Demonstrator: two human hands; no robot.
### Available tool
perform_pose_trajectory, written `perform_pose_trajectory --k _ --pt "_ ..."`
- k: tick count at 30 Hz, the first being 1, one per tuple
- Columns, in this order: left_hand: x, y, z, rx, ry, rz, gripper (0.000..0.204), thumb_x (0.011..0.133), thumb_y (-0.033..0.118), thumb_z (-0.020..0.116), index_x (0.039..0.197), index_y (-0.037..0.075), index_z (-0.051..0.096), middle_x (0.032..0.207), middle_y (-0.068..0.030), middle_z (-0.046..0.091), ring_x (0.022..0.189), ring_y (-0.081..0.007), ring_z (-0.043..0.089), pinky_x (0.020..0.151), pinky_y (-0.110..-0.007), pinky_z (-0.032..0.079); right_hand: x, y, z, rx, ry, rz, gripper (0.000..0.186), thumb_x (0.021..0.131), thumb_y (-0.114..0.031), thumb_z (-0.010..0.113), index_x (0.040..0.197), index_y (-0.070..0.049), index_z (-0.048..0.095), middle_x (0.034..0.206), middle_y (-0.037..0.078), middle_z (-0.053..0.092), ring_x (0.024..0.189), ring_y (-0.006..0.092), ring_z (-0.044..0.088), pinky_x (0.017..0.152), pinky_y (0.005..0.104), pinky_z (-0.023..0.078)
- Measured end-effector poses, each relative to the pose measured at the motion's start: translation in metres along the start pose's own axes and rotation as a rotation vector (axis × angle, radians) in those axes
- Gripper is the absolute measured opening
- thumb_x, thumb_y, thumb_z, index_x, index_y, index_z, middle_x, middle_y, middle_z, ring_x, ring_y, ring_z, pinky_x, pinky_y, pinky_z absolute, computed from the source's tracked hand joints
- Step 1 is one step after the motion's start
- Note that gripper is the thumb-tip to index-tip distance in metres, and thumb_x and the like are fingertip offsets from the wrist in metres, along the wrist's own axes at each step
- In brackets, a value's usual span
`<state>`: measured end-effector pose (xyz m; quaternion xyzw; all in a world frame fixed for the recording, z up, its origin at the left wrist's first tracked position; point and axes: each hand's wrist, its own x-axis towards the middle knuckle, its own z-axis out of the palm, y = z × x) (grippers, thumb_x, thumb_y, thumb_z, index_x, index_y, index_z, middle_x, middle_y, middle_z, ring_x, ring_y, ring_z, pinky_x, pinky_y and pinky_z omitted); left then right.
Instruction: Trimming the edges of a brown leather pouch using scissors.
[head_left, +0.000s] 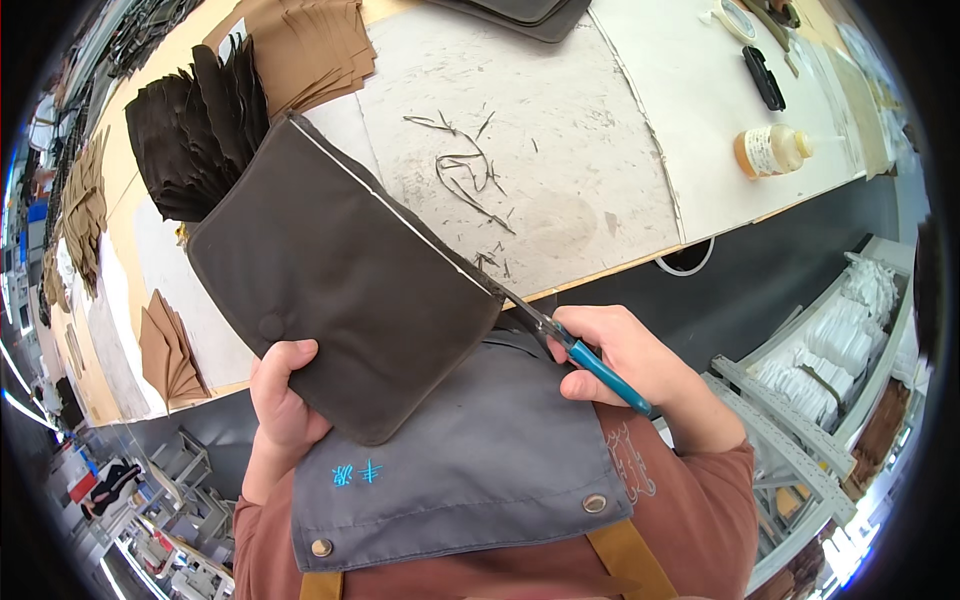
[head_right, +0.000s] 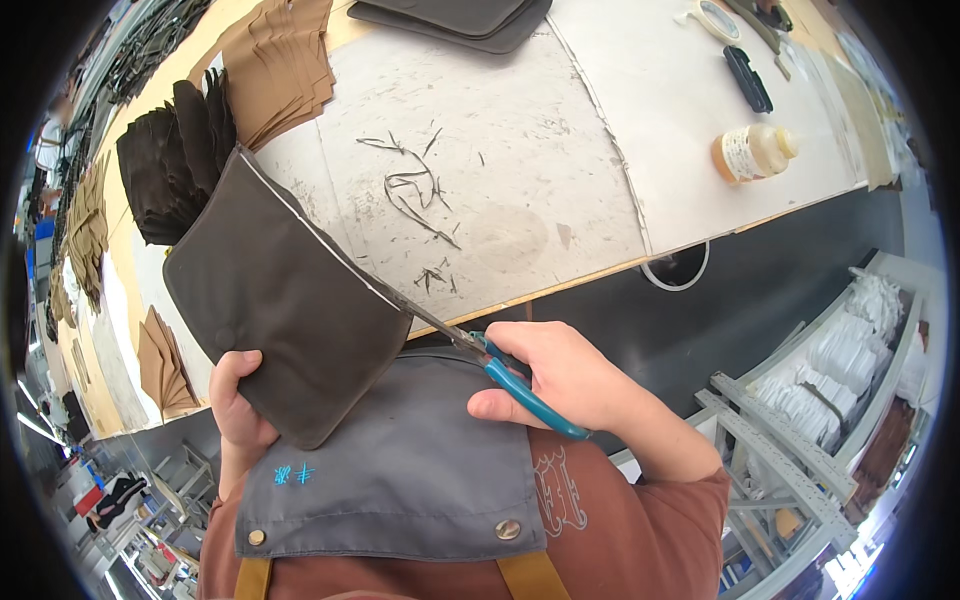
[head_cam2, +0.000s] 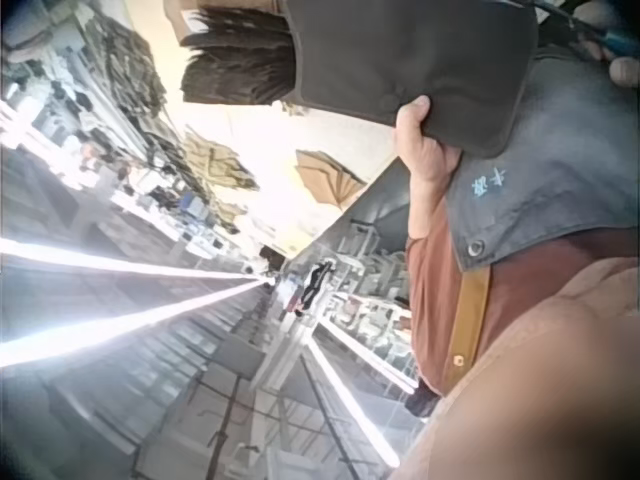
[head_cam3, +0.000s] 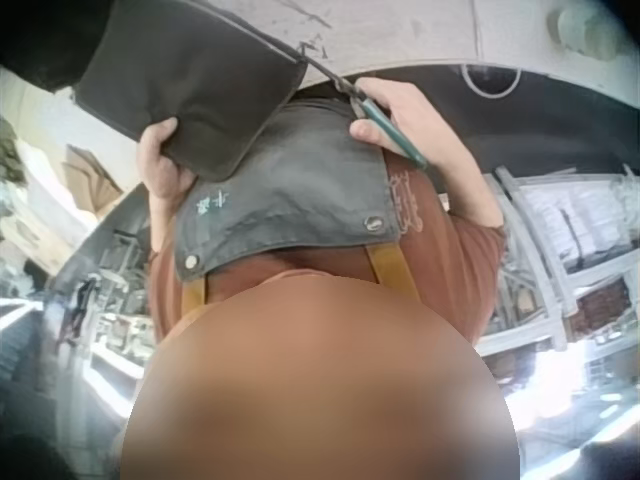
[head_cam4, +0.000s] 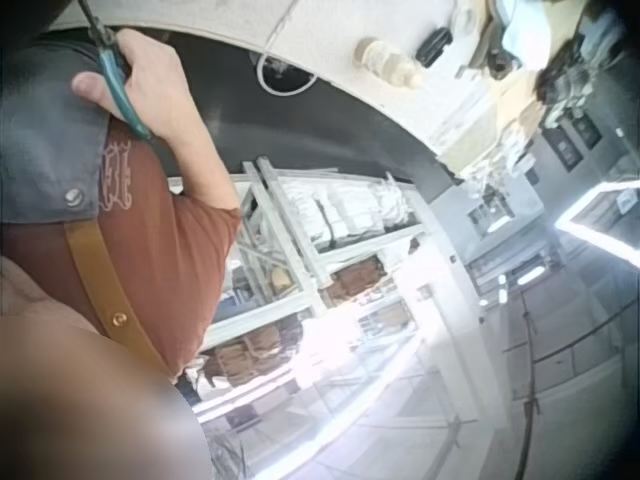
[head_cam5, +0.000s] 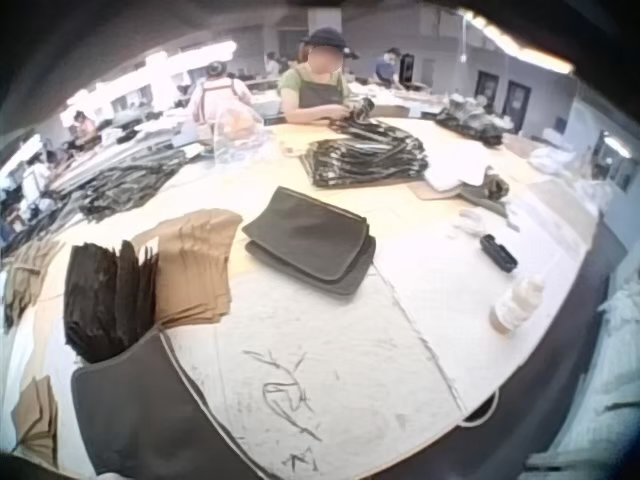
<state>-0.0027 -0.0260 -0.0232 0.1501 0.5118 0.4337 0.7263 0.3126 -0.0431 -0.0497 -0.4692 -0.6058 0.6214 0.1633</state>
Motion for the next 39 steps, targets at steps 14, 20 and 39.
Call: perform_pose_trajectory --k 14,20,39 --pt "0.002 0.007 0.004 -0.026 -0.022 -0.046 0.047 0.079 0.004 0.039 0.125 -0.008 0.041 0.121 -0.0216 0.053 0.109 -0.0324 0.056 0.092 -0.042 0.048 0.006 0.004 0.006 0.007 0.062 -0.012 0.066 0.073 -0.062 0.069 0.069 -0.003 0.038 0.059 0.005 0.033 0.055 0.0183 0.032 0.05 0.0304 0.034" --pt "0.003 0.007 0.011 0.014 -0.018 -0.058 0.05 0.079 0.004 0.038 0.127 -0.008 0.038 0.123 -0.0221 0.052 0.11 -0.033 0.055 0.093 -0.043 0.048 0.003 0.003 0.001 -0.044 0.065 0.069 0.068 0.069 -0.064 0.071 0.069 -0.003 0.04 0.059 0.006 0.037 0.053 0.0195 0.036 0.05 0.0309 0.035" --pt "0.004 0.01 0.009 -0.025 -0.022 -0.087 0.049 0.08 0.005 0.039 0.127 -0.009 0.039 0.125 -0.0237 0.051 0.112 -0.0339 0.055 0.094 -0.044 0.047 0.006 0.009 0.006 -0.049 0.16 0.097 0.06 0.062 -0.048 0.084 0.06 -0.005 0.042 0.053 0.002 0.035 0.051 0.0127 0.031 0.046 0.027 0.033"
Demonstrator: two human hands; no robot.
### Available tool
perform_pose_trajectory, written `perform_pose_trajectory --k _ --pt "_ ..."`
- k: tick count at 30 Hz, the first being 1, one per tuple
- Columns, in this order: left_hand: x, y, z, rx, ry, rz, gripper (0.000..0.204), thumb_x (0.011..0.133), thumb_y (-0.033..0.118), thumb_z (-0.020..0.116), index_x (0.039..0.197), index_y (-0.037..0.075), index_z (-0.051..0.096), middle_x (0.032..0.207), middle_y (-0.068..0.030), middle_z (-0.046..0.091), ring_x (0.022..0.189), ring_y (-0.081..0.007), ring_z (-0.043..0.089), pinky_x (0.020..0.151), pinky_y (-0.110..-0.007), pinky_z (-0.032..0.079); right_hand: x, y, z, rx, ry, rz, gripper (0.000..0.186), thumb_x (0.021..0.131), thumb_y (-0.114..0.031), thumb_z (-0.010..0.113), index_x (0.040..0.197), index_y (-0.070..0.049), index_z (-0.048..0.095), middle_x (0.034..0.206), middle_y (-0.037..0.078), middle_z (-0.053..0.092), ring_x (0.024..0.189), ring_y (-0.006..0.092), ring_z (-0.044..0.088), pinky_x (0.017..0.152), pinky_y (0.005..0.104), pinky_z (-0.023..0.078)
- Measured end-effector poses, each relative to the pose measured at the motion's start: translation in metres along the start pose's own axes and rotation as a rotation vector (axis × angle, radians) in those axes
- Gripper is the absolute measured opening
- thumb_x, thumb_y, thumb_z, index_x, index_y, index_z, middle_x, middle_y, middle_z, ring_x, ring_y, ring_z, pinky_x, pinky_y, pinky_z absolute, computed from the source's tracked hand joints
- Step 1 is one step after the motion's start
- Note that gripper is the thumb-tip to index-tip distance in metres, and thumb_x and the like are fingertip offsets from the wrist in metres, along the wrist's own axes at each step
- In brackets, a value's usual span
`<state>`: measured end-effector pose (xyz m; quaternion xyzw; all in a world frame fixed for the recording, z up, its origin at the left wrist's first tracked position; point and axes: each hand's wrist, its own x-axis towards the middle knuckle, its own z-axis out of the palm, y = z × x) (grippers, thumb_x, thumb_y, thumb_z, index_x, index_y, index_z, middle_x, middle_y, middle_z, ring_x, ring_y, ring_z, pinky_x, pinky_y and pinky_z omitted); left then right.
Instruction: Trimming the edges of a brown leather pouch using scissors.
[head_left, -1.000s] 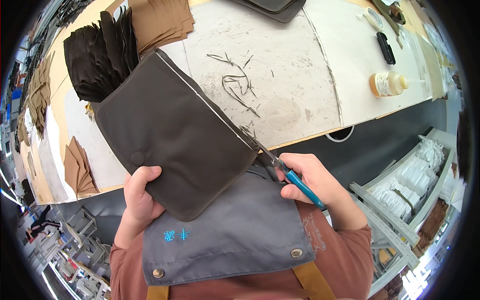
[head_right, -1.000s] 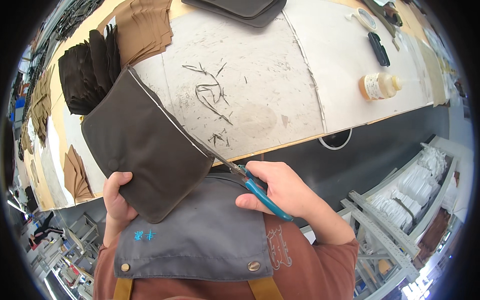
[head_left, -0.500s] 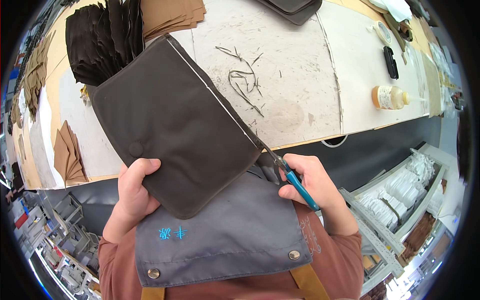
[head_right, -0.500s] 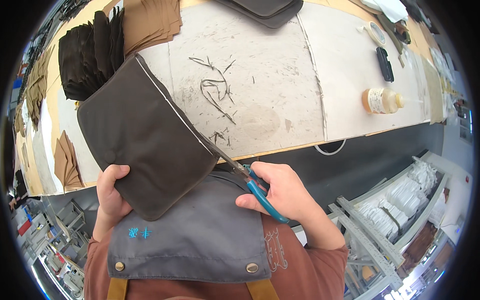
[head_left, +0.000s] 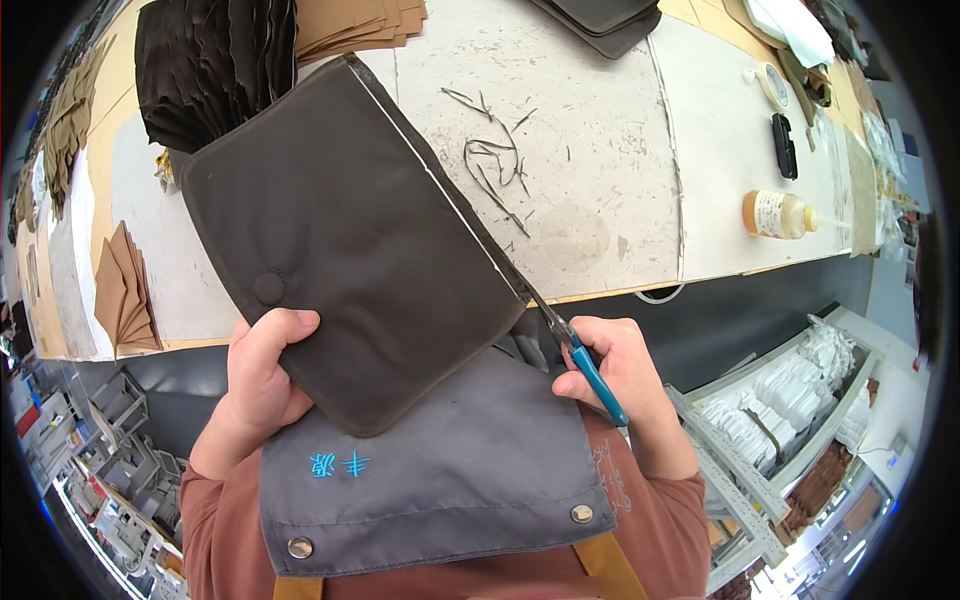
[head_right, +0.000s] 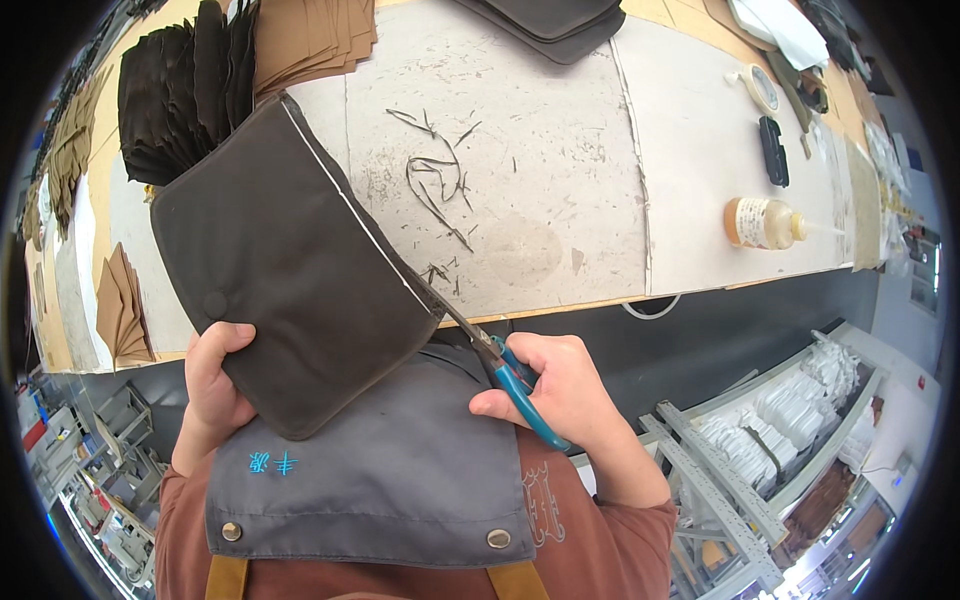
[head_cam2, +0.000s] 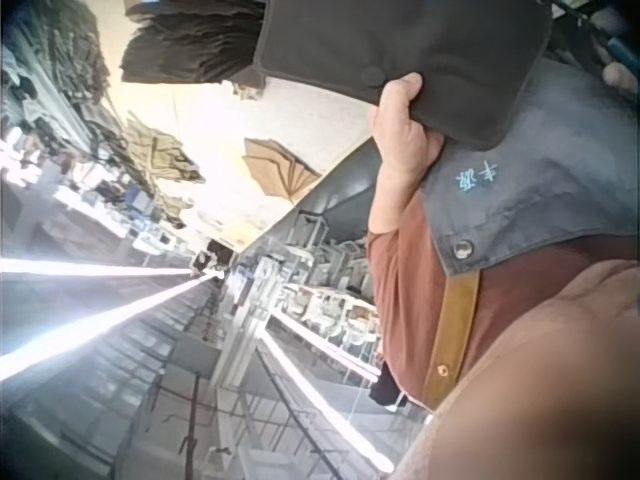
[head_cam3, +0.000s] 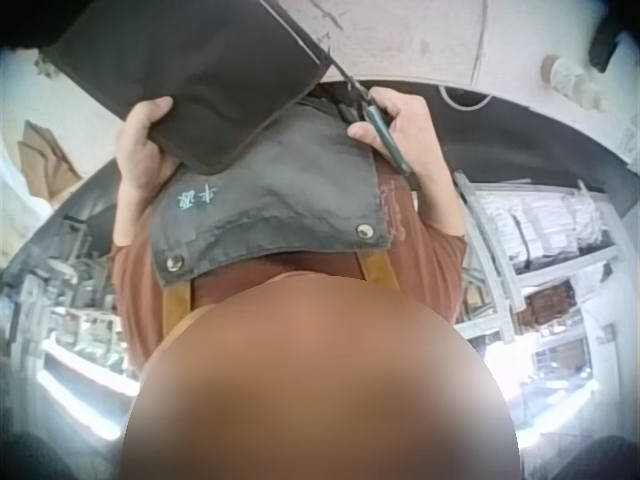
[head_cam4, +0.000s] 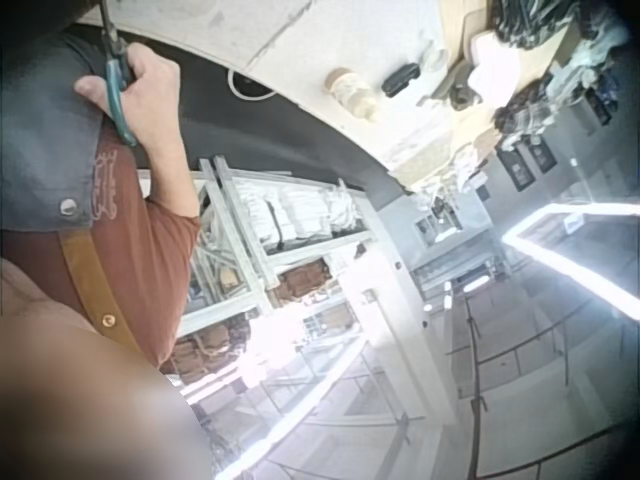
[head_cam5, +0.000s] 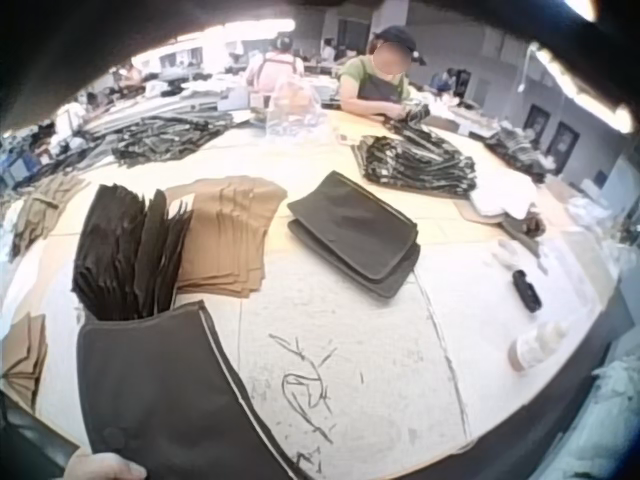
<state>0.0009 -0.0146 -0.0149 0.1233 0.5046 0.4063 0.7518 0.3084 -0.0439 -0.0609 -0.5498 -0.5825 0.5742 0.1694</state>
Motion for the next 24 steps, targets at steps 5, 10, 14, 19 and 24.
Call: perform_pose_trajectory --k 5,10,14,19,24 --pt "0.0 0.0 0.001 0.001 0.001 0.002 0.049 0.08 0.005 0.039 0.127 -0.009 0.039 0.125 -0.0236 0.051 0.112 -0.0338 0.055 0.095 -0.043 0.047 -0.001 0.005 0.002 -0.018 0.022 -0.042 0.061 0.063 -0.046 0.084 0.059 -0.005 0.039 0.052 0.003 0.033 0.05 0.0129 0.03 0.045 0.0272 0.031" --pt "0.001 -0.001 0.001 0.01 -0.014 0.012 0.05 0.08 0.005 0.039 0.128 -0.009 0.038 0.125 -0.0233 0.051 0.112 -0.0337 0.055 0.095 -0.043 0.047 -0.001 0.009 0.006 -0.016 0.06 -0.077 0.063 0.062 -0.047 0.084 0.059 -0.005 0.037 0.053 0.003 0.031 0.05 0.0145 0.029 0.044 0.0274 0.031" --pt "0.001 0.0 0.002 0.004 -0.013 0.008 0.05 0.08 0.004 0.039 0.128 -0.009 0.038 0.126 -0.0231 0.05 0.113 -0.0337 0.055 0.095 -0.043 0.047 0.0 0.01 0.005 0.003 0.055 -0.056 0.065 0.063 -0.055 0.08 0.062 -0.004 0.039 0.055 0.004 0.032 0.051 0.0166 0.03 0.046 0.0281 0.032" --pt "0.001 0.001 0.005 0.01 -0.005 -0.016 0.049 0.079 0.004 0.04 0.127 -0.009 0.039 0.125 -0.0232 0.051 0.111 -0.0334 0.056 0.093 -0.043 0.049 0.007 0.005 0.005 -0.04 0.029 -0.073 0.071 0.066 -0.071 0.067 0.073 -0.004 0.043 0.061 0.007 0.037 0.055 0.0221 0.037 0.053 0.0324 0.038" --pt "0.001 0.002 0.005 0.024 -0.002 -0.045 0.048 0.079 0.003 0.041 0.126 -0.009 0.04 0.123 -0.0232 0.052 0.109 -0.033 0.057 0.091 -0.042 0.05 0.01 0.007 0.004 -0.109 -0.024 -0.062 0.074 0.067 -0.074 0.063 0.077 -0.004 0.044 0.064 0.009 0.042 0.058 0.0261 0.043 0.055 0.0349 0.039"
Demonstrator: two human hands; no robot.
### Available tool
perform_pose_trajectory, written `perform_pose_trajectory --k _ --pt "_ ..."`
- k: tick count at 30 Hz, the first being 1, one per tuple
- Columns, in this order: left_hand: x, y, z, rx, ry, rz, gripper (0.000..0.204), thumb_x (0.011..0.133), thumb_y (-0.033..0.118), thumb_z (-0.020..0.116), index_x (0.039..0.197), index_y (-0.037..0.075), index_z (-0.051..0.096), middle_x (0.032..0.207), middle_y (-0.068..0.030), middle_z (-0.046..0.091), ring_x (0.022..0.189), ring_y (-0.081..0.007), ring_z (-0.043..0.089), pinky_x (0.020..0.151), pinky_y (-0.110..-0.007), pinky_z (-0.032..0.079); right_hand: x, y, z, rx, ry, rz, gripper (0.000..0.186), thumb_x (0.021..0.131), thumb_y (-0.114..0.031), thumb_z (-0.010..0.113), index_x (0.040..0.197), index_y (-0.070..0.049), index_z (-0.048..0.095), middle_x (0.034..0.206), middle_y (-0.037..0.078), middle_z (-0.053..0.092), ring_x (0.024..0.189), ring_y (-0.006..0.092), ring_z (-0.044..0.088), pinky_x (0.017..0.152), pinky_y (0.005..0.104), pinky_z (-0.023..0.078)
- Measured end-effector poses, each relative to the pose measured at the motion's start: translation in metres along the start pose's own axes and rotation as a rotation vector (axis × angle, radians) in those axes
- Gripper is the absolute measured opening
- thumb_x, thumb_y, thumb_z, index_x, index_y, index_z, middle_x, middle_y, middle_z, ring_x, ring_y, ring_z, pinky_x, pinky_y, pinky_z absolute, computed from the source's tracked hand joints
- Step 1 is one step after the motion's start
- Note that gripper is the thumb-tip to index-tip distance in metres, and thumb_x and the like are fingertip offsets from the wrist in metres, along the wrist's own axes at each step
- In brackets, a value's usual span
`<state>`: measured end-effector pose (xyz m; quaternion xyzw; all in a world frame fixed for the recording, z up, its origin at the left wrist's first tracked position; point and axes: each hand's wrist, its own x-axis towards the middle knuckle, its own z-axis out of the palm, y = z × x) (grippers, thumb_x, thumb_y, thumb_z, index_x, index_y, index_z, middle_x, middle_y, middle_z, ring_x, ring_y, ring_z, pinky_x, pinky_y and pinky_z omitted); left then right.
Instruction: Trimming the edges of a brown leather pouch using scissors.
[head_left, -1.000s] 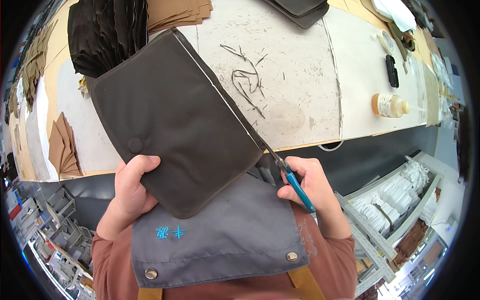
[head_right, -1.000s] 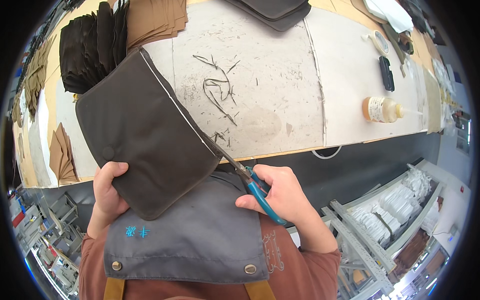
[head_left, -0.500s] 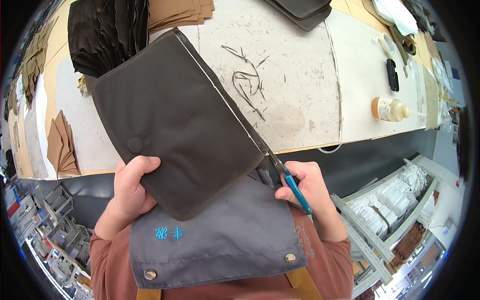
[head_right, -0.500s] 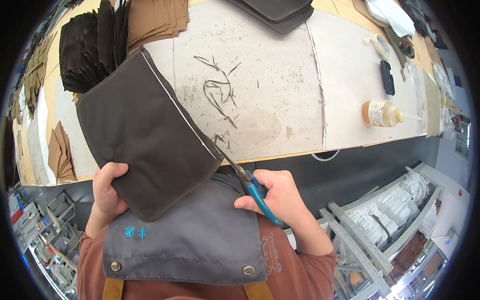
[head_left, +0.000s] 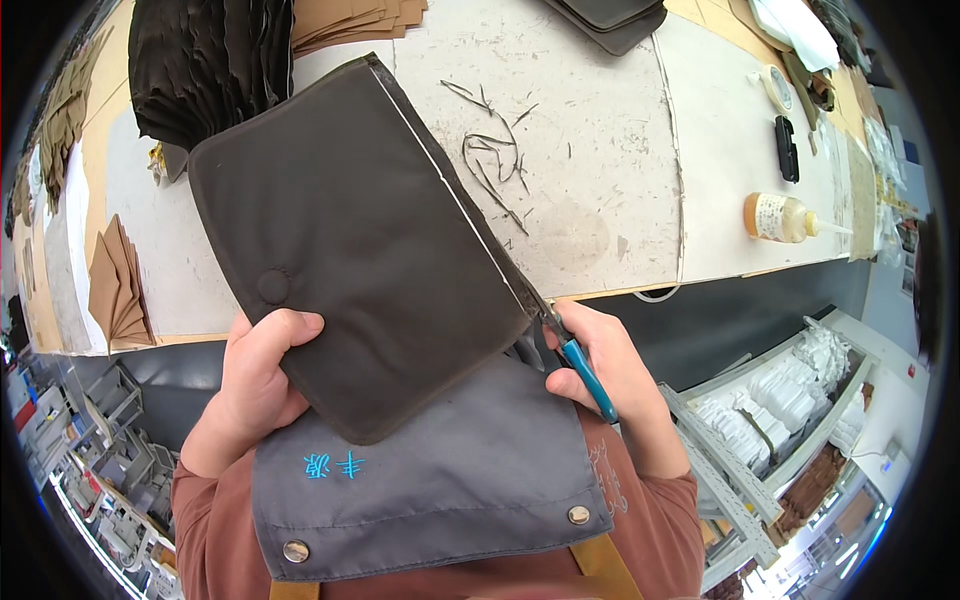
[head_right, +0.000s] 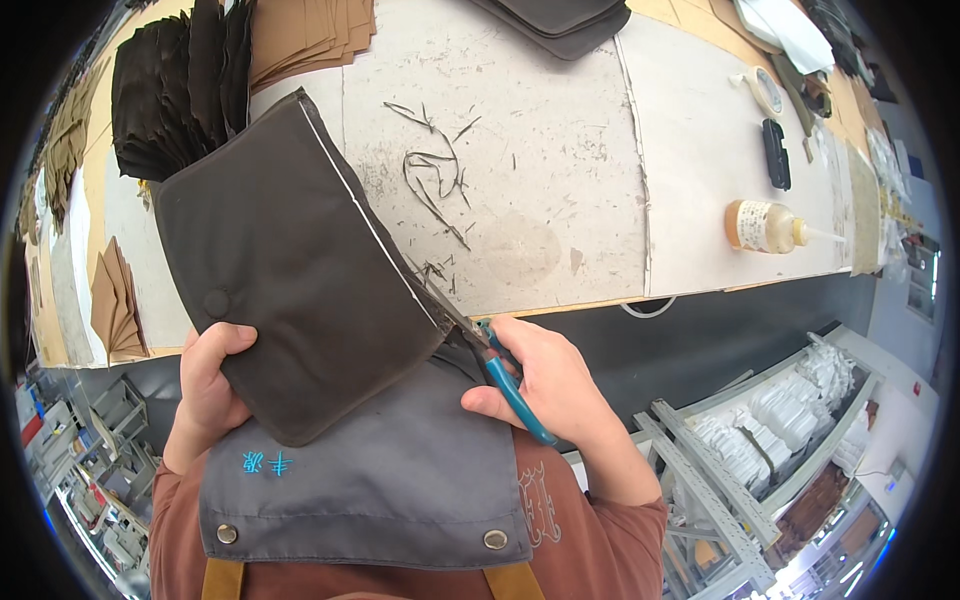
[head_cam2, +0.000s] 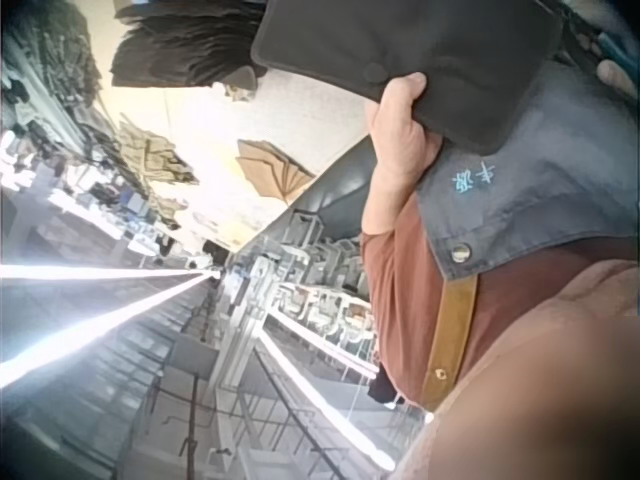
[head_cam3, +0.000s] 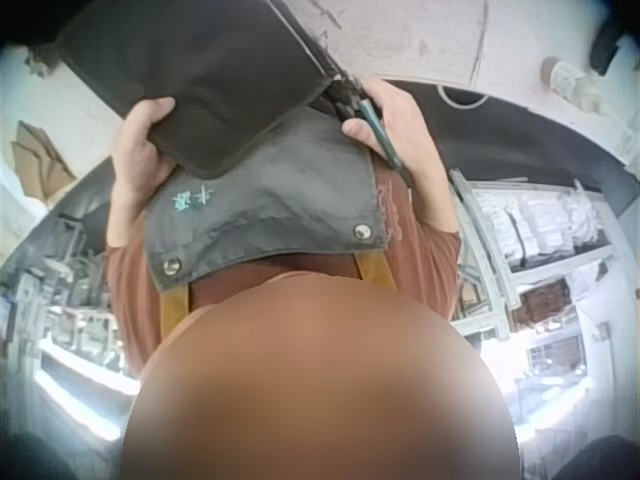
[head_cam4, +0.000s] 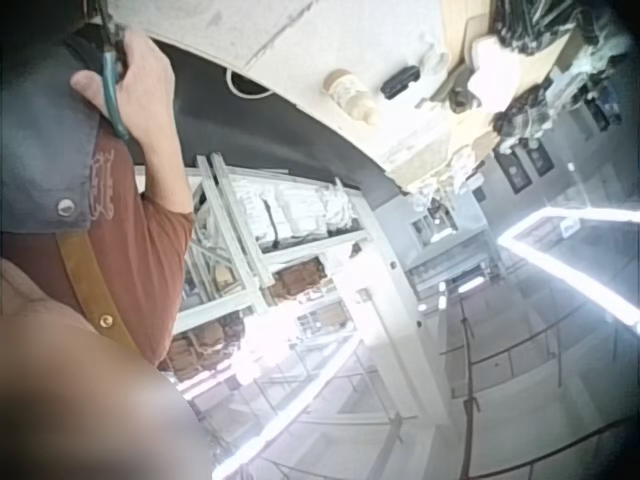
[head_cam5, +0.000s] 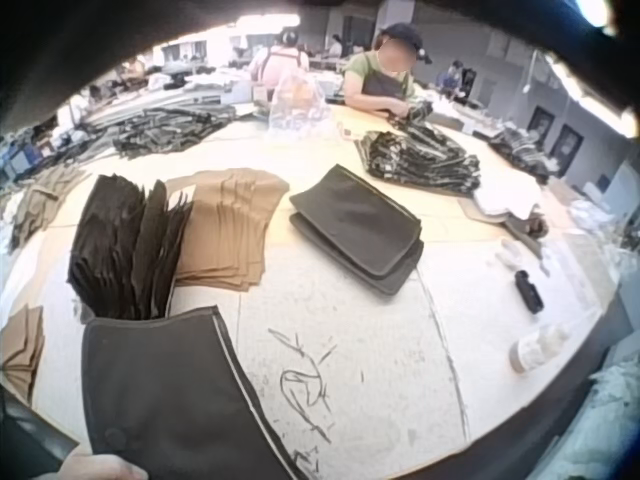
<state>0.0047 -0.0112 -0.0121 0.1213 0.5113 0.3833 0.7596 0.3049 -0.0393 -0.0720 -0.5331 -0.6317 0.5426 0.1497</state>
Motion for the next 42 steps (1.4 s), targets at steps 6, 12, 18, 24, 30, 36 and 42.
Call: perform_pose_trajectory --k 6,12,18,24,30,36,42 --pt "0.0 0.0 0.002 0.013 0.022 -0.023 0.047 0.079 0.001 0.04 0.125 -0.009 0.04 0.122 -0.022 0.053 0.107 -0.0314 0.058 0.09 -0.041 0.05 0.001 -0.005 -0.003 0.044 -0.044 0.047 0.07 0.066 -0.068 0.07 0.07 -0.004 0.042 0.059 0.007 0.038 0.054 0.022 0.037 0.052 0.0321 0.037" --pt "0.002 0.0 0.003 0.026 0.013 -0.018 0.047 0.08 0.002 0.04 0.126 -0.007 0.041 0.121 -0.0213 0.053 0.107 -0.0304 0.058 0.09 -0.04 0.05 -0.002 0.0 -0.001 0.079 0.021 0.071 0.068 0.062 -0.059 0.078 0.062 -0.005 0.038 0.054 0.004 0.032 0.051 0.0164 0.03 0.047 0.0291 0.033" --pt "0.001 0.002 0.008 0.104 0.069 -0.039 0.054 0.076 0.005 0.04 0.128 -0.01 0.037 0.123 -0.0249 0.051 0.11 -0.0346 0.056 0.095 -0.043 0.047 -0.001 -0.002 0.0 0.06 0.041 0.083 0.063 0.06 -0.051 0.084 0.062 -0.005 0.04 0.053 0.003 0.034 0.051 0.0145 0.031 0.047 0.028 0.032" --pt "0.0 0.001 0.008 0.12 0.053 -0.04 0.056 0.077 0.005 0.039 0.13 -0.01 0.035 0.125 -0.025 0.05 0.112 -0.0347 0.055 0.096 -0.043 0.046 -0.001 0.001 0.003 0.064 0.074 0.06 0.06 0.058 -0.048 0.086 0.06 -0.006 0.043 0.053 0.002 0.037 0.05 0.0127 0.032 0.046 0.0262 0.033" --pt "-0.002 0.0 0.009 0.135 0.037 -0.019 0.056 0.077 0.005 0.038 0.131 -0.009 0.034 0.127 -0.0243 0.049 0.115 -0.0342 0.053 0.098 -0.043 0.045 -0.001 0.003 0.006 0.005 0.115 0.015 0.062 0.057 -0.049 0.086 0.058 -0.006 0.042 0.052 0.002 0.037 0.048 0.0127 0.032 0.044 0.0261 0.032" --pt "-0.001 0.0 0.009 0.135 0.013 -0.053 0.057 0.077 0.005 0.039 0.132 -0.009 0.034 0.128 -0.0239 0.049 0.115 -0.034 0.053 0.098 -0.043 0.044 -0.001 0.009 0.005 0.0 0.13 0.009 0.063 0.057 -0.053 0.084 0.06 -0.006 0.042 0.052 0.002 0.036 0.048 0.0147 0.032 0.045 0.0266 0.033" --pt "-0.001 0.002 0.008 0.138 0.0 -0.072 0.057 0.077 0.006 0.04 0.131 -0.008 0.036 0.127 -0.0232 0.049 0.115 -0.0333 0.053 0.098 -0.042 0.044 0.007 -0.005 0.005 -0.078 0.149 -0.003 0.068 0.06 -0.065 0.075 0.069 -0.006 0.044 0.057 0.003 0.04 0.051 0.0174 0.04 0.05 0.0281 0.037"
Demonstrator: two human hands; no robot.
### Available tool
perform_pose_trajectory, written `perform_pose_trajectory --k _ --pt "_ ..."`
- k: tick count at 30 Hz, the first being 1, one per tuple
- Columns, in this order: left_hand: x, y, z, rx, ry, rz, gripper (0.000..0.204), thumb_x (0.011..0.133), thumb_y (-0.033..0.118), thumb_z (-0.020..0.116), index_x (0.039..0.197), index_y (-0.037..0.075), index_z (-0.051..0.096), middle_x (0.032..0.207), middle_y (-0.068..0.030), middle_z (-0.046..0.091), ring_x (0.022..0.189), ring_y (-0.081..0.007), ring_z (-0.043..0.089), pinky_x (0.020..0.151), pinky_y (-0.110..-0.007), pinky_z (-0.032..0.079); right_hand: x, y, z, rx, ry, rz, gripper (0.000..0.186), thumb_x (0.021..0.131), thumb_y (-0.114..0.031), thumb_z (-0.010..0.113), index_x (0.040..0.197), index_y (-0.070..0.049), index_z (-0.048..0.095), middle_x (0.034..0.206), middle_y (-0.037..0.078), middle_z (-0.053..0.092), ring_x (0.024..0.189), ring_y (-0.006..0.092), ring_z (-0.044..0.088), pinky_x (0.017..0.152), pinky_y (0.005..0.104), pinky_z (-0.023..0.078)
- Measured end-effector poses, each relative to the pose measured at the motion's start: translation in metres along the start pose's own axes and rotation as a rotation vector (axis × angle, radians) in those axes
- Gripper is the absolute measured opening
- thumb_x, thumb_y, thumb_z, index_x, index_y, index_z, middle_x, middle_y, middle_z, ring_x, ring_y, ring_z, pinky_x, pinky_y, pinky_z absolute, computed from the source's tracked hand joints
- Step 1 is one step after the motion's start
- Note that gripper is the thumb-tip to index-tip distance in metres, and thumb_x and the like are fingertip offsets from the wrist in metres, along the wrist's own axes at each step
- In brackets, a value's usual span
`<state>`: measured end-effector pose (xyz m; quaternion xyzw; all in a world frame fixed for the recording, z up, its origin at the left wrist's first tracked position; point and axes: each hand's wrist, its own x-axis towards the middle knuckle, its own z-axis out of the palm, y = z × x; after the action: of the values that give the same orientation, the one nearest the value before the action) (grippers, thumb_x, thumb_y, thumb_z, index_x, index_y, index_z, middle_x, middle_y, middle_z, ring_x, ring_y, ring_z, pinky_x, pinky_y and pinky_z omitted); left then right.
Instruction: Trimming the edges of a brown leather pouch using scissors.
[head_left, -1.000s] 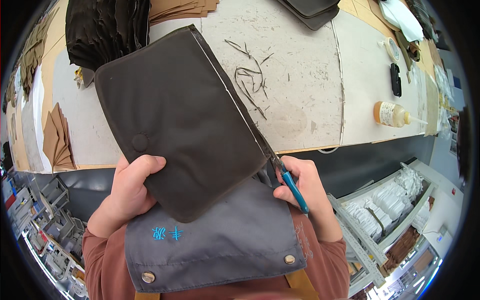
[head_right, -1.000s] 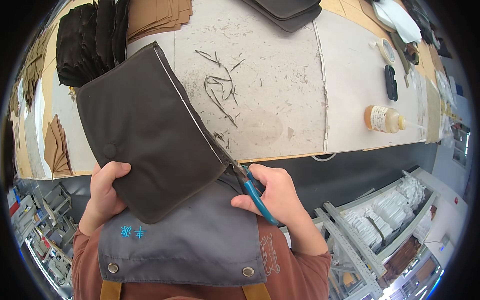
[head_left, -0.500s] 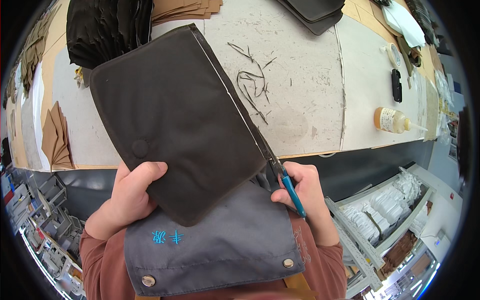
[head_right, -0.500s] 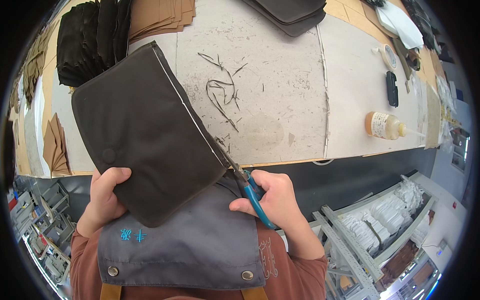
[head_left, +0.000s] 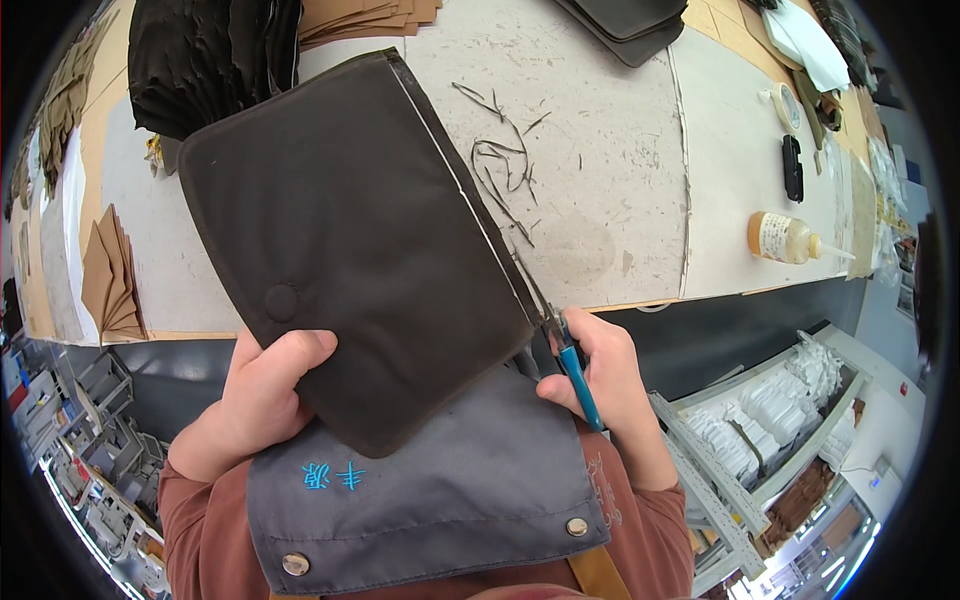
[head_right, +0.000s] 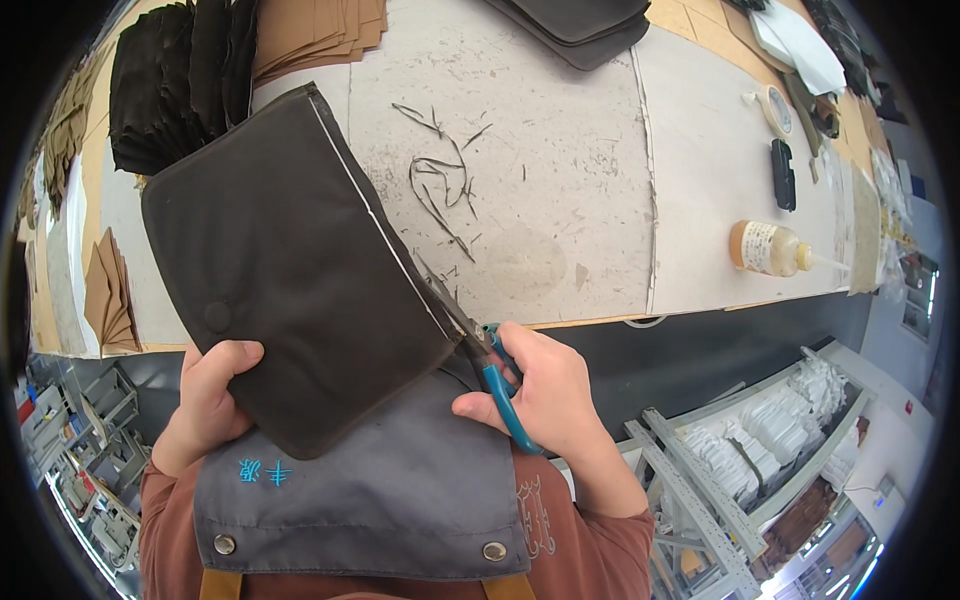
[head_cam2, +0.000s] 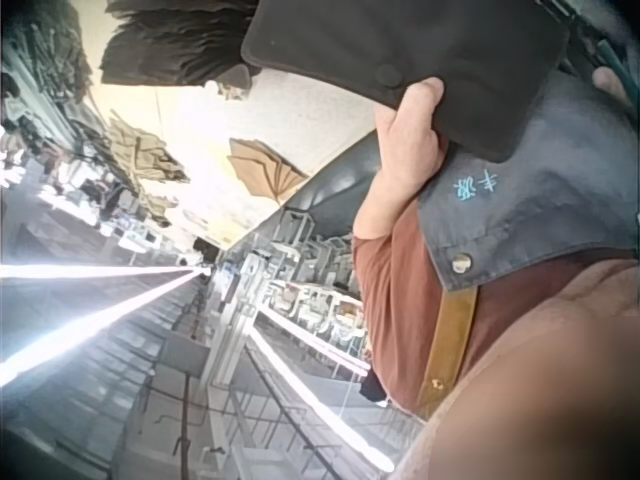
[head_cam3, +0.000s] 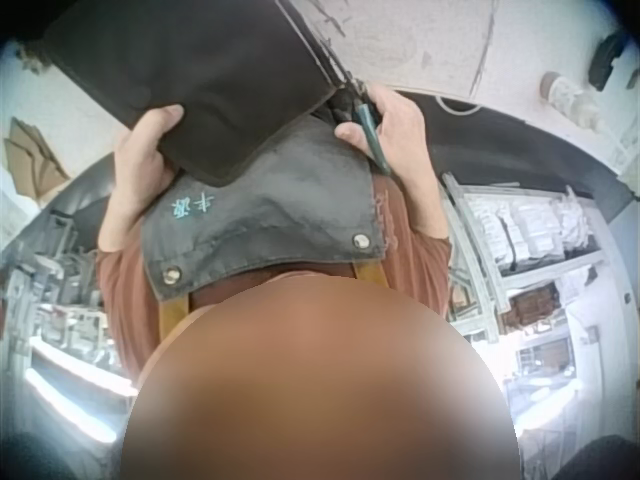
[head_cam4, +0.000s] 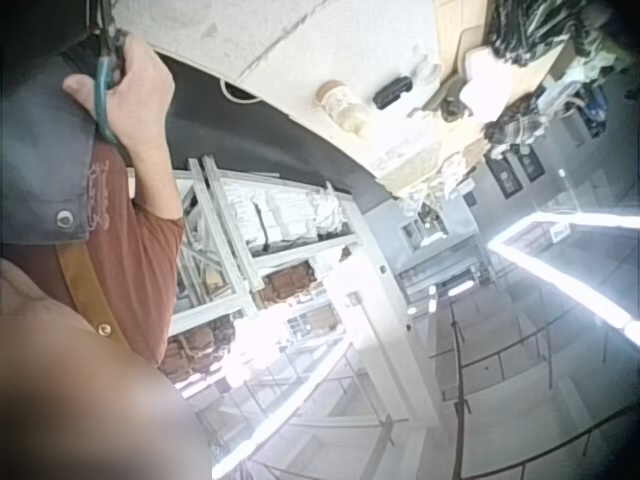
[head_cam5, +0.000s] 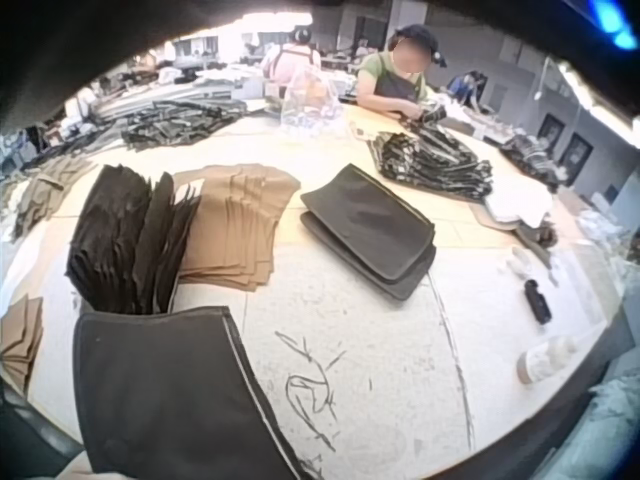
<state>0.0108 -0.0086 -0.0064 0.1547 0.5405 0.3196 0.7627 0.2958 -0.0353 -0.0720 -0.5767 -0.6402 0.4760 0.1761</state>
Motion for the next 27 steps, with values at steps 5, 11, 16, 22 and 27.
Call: perform_pose_trajectory --k 5,11,16,22,27 --pt "-0.0012 -0.0015 -0.0009 0.047 -0.024 -0.035 0.057 0.076 0.007 0.043 0.131 -0.006 0.039 0.127 -0.0204 0.051 0.116 -0.0313 0.053 0.099 -0.041 0.043 0.0028 -0.0008 -0.0041 -0.005 -0.049 0.042 0.065 0.063 -0.062 0.076 0.07 -0.005 0.046 0.058 0.004 0.041 0.052 0.0192 0.043 0.051 0.0289 0.038" --pt "-0.0015 0.0005 -0.0019 0.113 -0.106 -0.054 0.055 0.077 0.005 0.044 0.131 -0.005 0.039 0.127 -0.0189 0.052 0.115 -0.0299 0.053 0.099 -0.039 0.043 0.0062 -0.0045 -0.0013 0.069 -0.04 0.049 0.063 0.064 -0.059 0.077 0.068 -0.005 0.045 0.057 0.004 0.041 0.051 0.019 0.041 0.05 0.0293 0.037" --pt "-0.0014 -0.0002 -0.0039 0.122 -0.124 -0.05 0.054 0.078 0.006 0.043 0.131 -0.005 0.039 0.127 -0.0189 0.052 0.115 -0.0297 0.053 0.098 -0.039 0.043 0.0053 -0.0033 0.0 0.066 -0.05 0.058 0.064 0.065 -0.06 0.076 0.067 -0.005 0.044 0.056 0.005 0.04 0.051 0.0187 0.04 0.049 0.0293 0.037" --pt "-0.0003 0.0008 -0.0044 0.142 -0.142 -0.044 0.055 0.078 0.006 0.042 0.132 -0.006 0.038 0.128 -0.0195 0.05 0.117 -0.0303 0.052 0.099 -0.04 0.042 0.0064 -0.0031 0.0028 0.091 -0.034 0.049 0.064 0.066 -0.062 0.073 0.068 -0.005 0.045 0.055 0.005 0.04 0.05 0.0198 0.041 0.049 0.0298 0.037" --pt "0.0 -0.0001 -0.0045 0.13 -0.149 -0.05 0.056 0.078 0.005 0.042 0.133 -0.006 0.036 0.13 -0.0198 0.049 0.118 -0.0306 0.051 0.1 -0.041 0.042 0.0074 -0.0043 0.0031 0.076 -0.017 0.033 0.063 0.067 -0.063 0.072 0.069 -0.006 0.047 0.056 0.005 0.041 0.05 0.0213 0.043 0.05 0.0309 0.038"
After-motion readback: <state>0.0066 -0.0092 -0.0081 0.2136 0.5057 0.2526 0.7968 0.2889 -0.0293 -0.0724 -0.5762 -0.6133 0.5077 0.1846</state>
